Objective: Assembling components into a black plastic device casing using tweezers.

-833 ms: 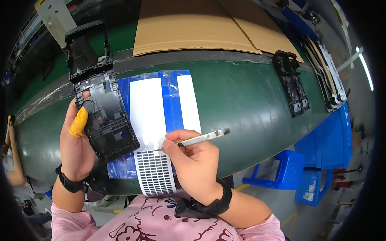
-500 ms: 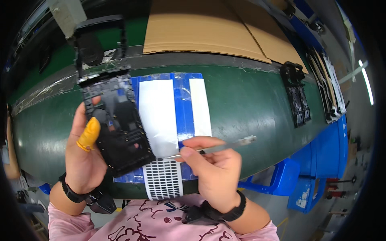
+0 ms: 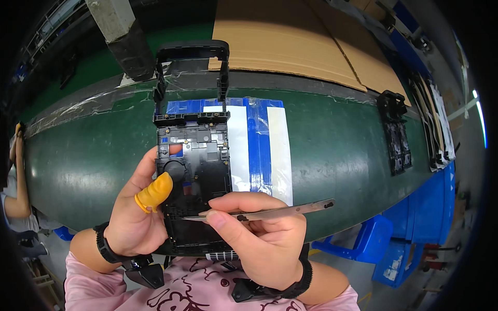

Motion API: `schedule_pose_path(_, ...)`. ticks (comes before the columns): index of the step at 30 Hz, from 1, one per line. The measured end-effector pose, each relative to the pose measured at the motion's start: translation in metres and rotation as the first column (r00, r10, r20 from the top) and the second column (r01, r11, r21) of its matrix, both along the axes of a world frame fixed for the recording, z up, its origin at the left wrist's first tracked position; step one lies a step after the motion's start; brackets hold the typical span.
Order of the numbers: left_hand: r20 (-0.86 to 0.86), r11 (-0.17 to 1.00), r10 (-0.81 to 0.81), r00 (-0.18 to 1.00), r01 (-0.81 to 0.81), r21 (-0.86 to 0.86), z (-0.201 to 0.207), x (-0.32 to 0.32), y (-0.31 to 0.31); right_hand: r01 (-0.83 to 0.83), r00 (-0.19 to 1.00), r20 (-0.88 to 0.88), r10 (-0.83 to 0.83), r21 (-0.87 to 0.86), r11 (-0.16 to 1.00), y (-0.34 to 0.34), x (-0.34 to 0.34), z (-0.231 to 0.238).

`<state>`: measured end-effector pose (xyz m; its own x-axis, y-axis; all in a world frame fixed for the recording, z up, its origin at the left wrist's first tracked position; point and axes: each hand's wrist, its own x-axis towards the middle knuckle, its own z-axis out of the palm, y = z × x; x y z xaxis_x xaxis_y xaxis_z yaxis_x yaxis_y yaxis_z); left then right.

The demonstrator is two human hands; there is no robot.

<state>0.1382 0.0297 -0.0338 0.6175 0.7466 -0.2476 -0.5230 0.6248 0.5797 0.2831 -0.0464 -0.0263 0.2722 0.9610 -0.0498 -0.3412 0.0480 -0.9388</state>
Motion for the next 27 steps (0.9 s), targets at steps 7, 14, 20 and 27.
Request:
schedule_pose_path(7,-0.027,1.000,0.009,1.000,-0.009,0.005,0.003,-0.001,0.001,-0.001,0.998,0.069,0.003,-0.032,0.999,0.003,0.000,-0.001)
schedule_pose_path(14,-0.177,0.989,0.010,0.984,0.016,0.144,0.002,-0.002,-0.001,0.039,0.999,0.025,-0.038,-0.035,0.999,0.001,0.003,-0.002)
schedule_pose_path(20,-0.160,0.874,0.268,0.950,-0.170,0.455,0.008,-0.005,0.011,0.230,0.973,-0.022,-0.230,-0.034,0.973,-0.007,0.026,-0.011)
schedule_pose_path(27,-0.052,0.893,0.375,0.925,-0.346,0.288,0.003,-0.008,0.017,0.203,0.961,0.221,-0.168,-0.146,0.968,-0.005,0.028,-0.026)
